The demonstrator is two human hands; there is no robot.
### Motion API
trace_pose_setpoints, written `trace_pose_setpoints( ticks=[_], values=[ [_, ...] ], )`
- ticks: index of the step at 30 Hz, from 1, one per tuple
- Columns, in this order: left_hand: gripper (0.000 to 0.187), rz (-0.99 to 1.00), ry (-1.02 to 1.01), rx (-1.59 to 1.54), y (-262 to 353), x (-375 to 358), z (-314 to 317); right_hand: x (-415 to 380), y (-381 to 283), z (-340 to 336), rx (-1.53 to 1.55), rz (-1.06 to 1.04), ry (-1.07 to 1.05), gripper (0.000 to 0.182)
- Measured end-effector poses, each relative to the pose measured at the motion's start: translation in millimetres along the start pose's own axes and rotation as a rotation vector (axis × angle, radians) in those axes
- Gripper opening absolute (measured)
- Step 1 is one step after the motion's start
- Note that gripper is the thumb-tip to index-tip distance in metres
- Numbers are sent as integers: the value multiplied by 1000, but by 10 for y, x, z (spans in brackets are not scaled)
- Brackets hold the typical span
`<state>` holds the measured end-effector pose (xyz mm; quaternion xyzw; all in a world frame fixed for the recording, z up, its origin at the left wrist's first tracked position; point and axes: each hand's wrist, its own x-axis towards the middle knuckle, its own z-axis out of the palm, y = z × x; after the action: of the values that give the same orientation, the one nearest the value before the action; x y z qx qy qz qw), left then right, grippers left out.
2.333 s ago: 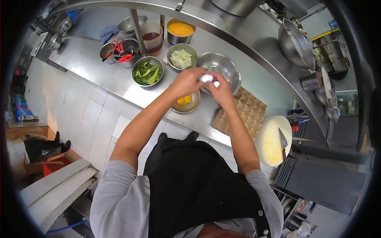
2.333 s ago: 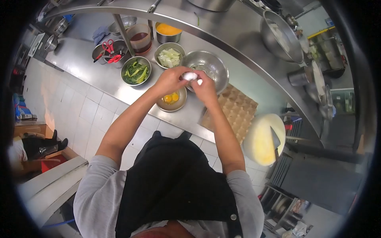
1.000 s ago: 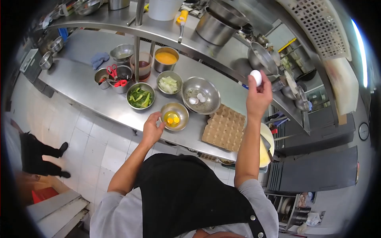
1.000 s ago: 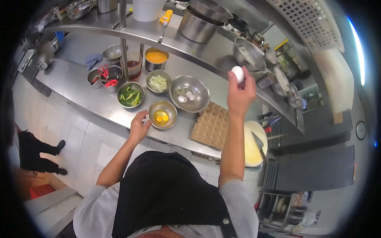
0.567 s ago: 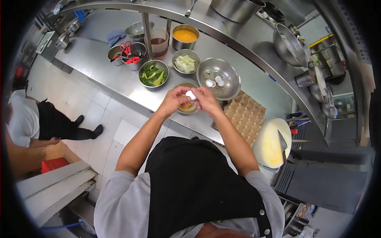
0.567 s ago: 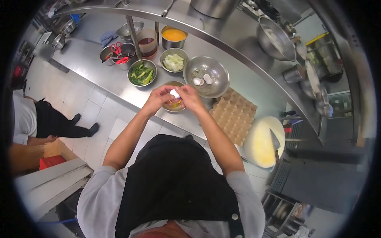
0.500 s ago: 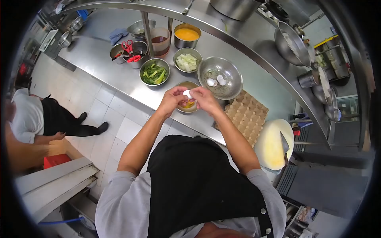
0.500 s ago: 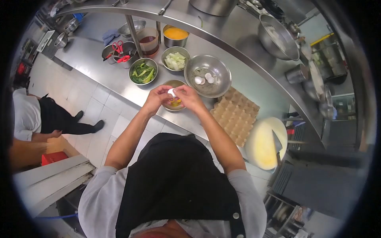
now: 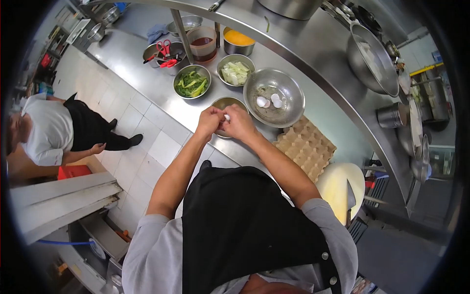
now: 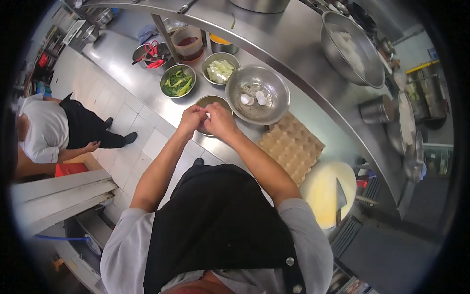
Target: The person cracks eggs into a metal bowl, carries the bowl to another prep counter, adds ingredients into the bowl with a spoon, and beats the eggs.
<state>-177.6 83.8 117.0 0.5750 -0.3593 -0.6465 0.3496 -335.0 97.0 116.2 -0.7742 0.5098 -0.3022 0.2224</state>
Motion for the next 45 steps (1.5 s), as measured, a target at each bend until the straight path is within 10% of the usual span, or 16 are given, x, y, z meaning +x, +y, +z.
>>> trace_pose_setpoints(
  ticks=[11,16,24,35,39,42,45],
  values=[
    [24,139,52,123,-62,240,-146,94,-54,-92,7,12,65,25],
    [28,736,-78,734,381,174,-159,79,-107,-459,-117,8,36,28],
    [37,1014,-346,665,1058,320,560,-8,-48,-1195,-41,351,317,32],
    [42,578,-141,531,379,961,-301,-1210,-451,-1053,262,538,816,16],
    [43,328,-295,457,482,939,142,-2239,-682,209,123,950,295,20],
    [36,144,-384,433,496,947,452,-3128,-879,920,77,612,-6,26],
    [28,168,-355,356,295,1056,709,-3906,-749,1168,161,763,49,30]
  ],
)
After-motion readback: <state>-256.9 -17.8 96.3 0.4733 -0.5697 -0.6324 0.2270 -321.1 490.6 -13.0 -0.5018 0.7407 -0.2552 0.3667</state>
